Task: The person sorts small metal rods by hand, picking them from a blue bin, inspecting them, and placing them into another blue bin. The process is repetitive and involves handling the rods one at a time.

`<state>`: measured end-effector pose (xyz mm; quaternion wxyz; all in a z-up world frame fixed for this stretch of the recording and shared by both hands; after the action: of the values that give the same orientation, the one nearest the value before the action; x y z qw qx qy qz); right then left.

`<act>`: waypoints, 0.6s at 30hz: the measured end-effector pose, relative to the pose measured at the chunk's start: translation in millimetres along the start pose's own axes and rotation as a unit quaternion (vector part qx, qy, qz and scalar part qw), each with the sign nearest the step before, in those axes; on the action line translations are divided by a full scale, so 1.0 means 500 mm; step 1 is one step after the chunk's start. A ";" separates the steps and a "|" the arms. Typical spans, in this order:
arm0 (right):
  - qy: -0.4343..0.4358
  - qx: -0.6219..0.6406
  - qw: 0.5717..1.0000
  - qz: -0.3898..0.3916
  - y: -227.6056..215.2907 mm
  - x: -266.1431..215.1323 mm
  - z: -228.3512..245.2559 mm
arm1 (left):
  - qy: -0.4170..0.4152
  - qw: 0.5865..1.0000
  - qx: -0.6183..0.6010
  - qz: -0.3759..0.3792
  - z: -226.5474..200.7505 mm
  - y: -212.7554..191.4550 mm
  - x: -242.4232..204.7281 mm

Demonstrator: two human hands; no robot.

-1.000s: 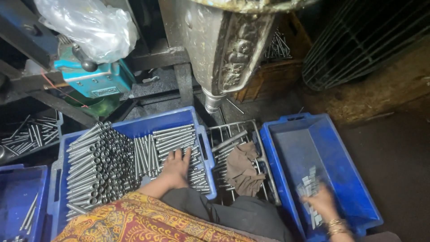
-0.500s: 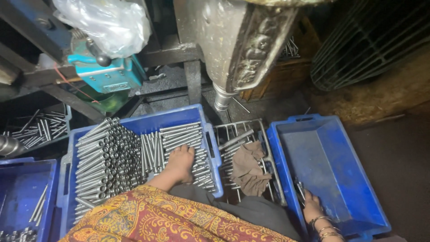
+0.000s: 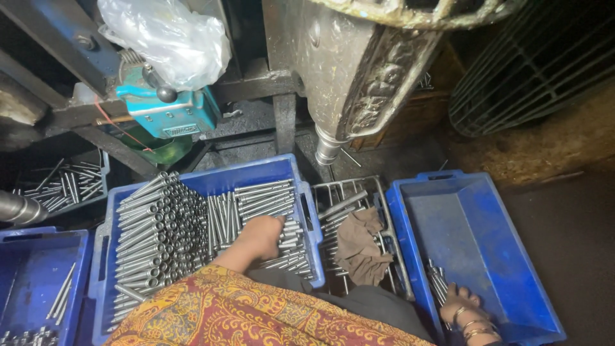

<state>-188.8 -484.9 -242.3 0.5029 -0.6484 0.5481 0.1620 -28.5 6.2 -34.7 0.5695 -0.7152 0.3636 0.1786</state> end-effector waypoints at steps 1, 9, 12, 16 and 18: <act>0.001 -0.001 1.000 0.000 -0.016 0.018 -0.015 | 0.000 1.000 -0.001 0.000 0.006 -0.010 -0.007; -0.346 0.803 0.484 0.040 -0.375 -0.300 0.022 | 0.171 0.533 -0.771 -0.304 0.019 -0.102 -0.118; -0.361 0.797 0.356 0.327 -0.436 -0.594 0.245 | 0.272 0.342 -0.858 -0.270 -0.036 -0.109 -0.112; -0.330 0.852 0.372 0.166 -0.455 -0.692 0.468 | 0.267 0.271 -0.891 -0.248 -0.110 -0.069 -0.104; -0.268 0.886 0.357 0.127 -0.462 -0.662 0.505 | 0.204 0.217 -0.913 -0.278 -0.100 -0.058 -0.053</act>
<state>-15.3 -118.6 7.9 0.8804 0.3269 0.2862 -0.1901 -33.5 -30.2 17.5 -0.5538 -0.8130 -0.1672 0.0667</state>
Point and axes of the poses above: each hand's wrist, its own x-axis towards the middle knuckle, its own y-axis out of the palm, z = x × y, the point moved 1 cm from there along x, towards the middle knuckle, and after that the axes turned 7 degrees about -x, right-handed, at the moved point
